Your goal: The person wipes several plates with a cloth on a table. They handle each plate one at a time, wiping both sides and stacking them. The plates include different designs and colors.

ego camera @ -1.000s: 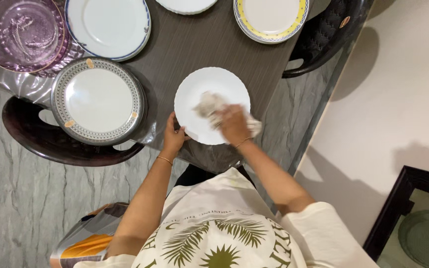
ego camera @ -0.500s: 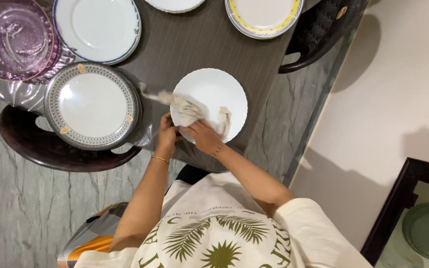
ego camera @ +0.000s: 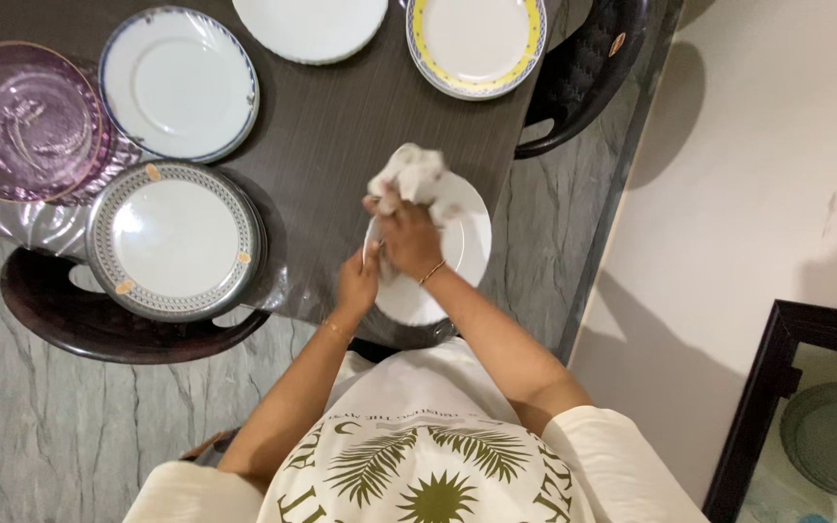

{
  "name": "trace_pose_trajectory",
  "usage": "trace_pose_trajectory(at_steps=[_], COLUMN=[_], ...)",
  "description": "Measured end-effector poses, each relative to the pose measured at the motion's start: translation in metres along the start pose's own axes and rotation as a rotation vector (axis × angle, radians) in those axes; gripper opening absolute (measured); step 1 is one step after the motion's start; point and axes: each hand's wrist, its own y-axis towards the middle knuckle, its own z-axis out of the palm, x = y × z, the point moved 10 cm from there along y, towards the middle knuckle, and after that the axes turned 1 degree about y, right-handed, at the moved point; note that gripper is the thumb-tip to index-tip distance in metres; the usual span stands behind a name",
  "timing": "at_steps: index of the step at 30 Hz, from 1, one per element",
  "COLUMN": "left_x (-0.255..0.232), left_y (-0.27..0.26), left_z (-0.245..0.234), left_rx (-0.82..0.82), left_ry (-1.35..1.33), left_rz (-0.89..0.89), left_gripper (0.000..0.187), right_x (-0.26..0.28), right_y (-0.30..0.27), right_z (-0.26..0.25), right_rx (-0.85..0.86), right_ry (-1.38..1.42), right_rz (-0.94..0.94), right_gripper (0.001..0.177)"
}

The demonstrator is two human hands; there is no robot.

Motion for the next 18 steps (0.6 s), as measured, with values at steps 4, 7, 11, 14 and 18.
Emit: trace_pose_trajectory(at_steps=[4,7,11,14,18], left_x=[-0.044,-0.043,-0.051,-0.056,-0.066], left_y=[-0.029,-0.038,-0.030,-0.037,-0.032], left_z=[-0.050,-0.079,-0.092,-0.096,-0.091], left_rx=[-0.021,-0.018,-0.047,-0.139,-0.266], left_ry=[-0.065,-0.228,-0.450,-0.483,-0.682], left_rz=[0.106,-0.005,-0.065,-0.102,-0.101], left_gripper=[0.054,0.047,0.040,0.040,0.036], right_x=[-0.119,-0.100,-0.056,-0.029,0.001], right_y=[0.023,0.034,0.032,0.002,-0.033], right_z=[-0.076,-0.097,-0.113,-0.096,-0.067], right_rx=[-0.190,-0.004,0.220,0.243,0.194], right_ry=[0.409,1.077,1.655,1.919,2.160], right_rz=[0.735,0.599,0.449,0.563,0.741], right_gripper=[0.021,0.028,0.032,0.033,0.034])
